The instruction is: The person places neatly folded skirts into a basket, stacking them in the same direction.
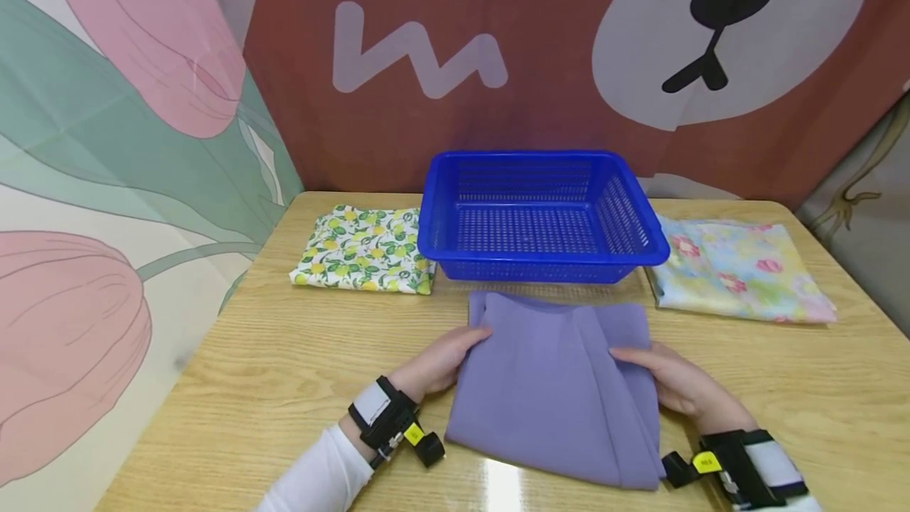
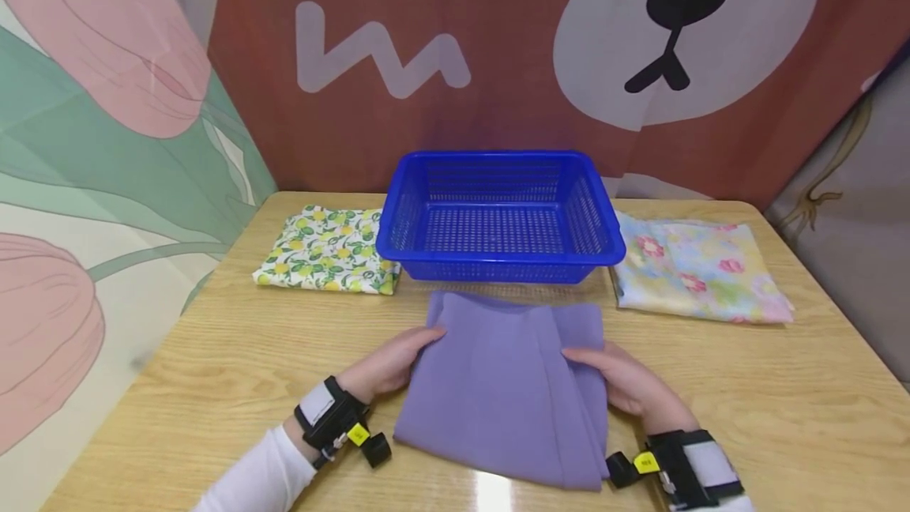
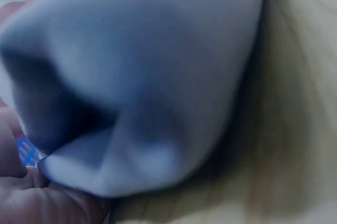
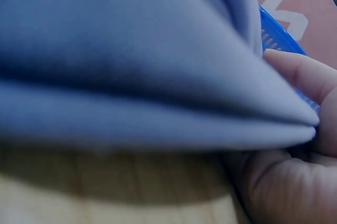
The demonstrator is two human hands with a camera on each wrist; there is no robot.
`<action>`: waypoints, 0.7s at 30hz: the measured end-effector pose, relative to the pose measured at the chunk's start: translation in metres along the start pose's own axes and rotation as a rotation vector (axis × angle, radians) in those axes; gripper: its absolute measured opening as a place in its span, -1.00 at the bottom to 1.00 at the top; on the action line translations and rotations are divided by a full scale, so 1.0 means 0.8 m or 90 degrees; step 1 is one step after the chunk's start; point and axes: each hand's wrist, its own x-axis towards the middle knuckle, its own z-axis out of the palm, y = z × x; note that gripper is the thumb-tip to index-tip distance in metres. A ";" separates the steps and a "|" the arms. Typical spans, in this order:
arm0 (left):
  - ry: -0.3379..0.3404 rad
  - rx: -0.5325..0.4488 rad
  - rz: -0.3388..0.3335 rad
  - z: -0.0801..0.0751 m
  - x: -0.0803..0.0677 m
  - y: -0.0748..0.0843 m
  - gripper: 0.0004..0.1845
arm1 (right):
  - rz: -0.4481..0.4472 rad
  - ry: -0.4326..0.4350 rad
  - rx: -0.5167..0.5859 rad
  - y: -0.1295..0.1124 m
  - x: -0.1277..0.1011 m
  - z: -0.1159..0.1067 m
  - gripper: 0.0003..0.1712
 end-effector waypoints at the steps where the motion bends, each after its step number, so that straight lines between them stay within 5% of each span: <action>1: 0.007 0.010 -0.004 0.001 0.000 -0.001 -0.52 | 0.000 0.003 -0.006 0.000 0.001 0.002 -0.20; 12: 0.074 0.035 -0.007 0.009 0.002 -0.007 -0.55 | 0.027 0.034 -0.051 -0.005 0.004 0.010 -0.10; 21: 0.099 0.058 -0.017 0.009 0.001 -0.005 -0.51 | 0.043 0.007 -0.108 -0.005 0.003 0.024 -0.01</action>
